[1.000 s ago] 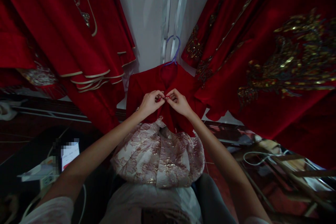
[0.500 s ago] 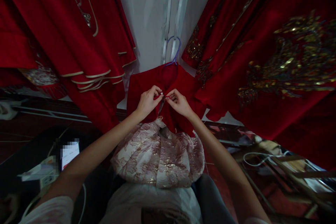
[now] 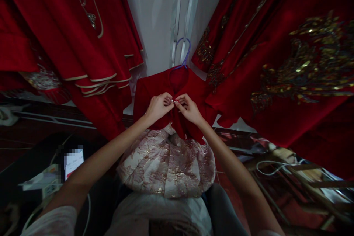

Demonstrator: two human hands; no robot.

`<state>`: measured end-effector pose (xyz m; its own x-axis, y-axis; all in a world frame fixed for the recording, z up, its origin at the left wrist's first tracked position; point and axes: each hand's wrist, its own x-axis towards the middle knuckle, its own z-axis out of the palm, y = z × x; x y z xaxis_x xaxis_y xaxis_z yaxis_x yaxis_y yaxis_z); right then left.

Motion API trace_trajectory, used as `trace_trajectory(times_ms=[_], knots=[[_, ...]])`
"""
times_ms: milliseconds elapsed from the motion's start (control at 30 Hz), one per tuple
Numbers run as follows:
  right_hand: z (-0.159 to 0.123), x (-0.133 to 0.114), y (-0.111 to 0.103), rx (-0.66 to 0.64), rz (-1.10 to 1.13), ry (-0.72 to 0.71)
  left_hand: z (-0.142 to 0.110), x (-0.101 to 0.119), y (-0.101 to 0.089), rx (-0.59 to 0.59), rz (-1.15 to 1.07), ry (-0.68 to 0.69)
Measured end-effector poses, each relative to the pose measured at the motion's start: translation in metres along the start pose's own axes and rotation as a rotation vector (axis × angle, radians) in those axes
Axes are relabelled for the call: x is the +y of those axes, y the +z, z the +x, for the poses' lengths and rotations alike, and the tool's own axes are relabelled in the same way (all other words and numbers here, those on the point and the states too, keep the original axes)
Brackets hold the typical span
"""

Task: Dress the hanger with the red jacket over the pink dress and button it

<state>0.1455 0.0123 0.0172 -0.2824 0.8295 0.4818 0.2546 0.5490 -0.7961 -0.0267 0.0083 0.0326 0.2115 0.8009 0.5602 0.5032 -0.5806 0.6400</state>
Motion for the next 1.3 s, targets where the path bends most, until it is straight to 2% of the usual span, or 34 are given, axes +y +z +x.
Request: trace_trajectory(times_ms=[100, 200, 300, 533, 933, 1300], knots=[[0.0, 0.002, 0.002, 0.028, 0.001, 0.003, 0.002, -0.006, 0.003, -0.035, -0.168, -0.08], [0.0, 0.002, 0.004, 0.063, -0.016, 0.001, 0.003, -0.012, 0.005, -0.017, -0.317, -0.148], [0.0, 0.003, 0.005, 0.075, -0.019, 0.0, 0.003, -0.013, 0.004, -0.022, -0.377, -0.189], [-0.001, 0.005, 0.008, 0.09, 0.032, 0.034, 0.003, -0.013, 0.003, -0.041, -0.356, -0.199], [-0.001, 0.003, 0.008, 0.109, -0.04, 0.024, 0.0, -0.016, 0.008, -0.028, -0.292, -0.144], [-0.001, 0.003, 0.01, 0.126, 0.0, 0.014, -0.004, -0.022, 0.0, -0.062, -0.223, -0.079]])
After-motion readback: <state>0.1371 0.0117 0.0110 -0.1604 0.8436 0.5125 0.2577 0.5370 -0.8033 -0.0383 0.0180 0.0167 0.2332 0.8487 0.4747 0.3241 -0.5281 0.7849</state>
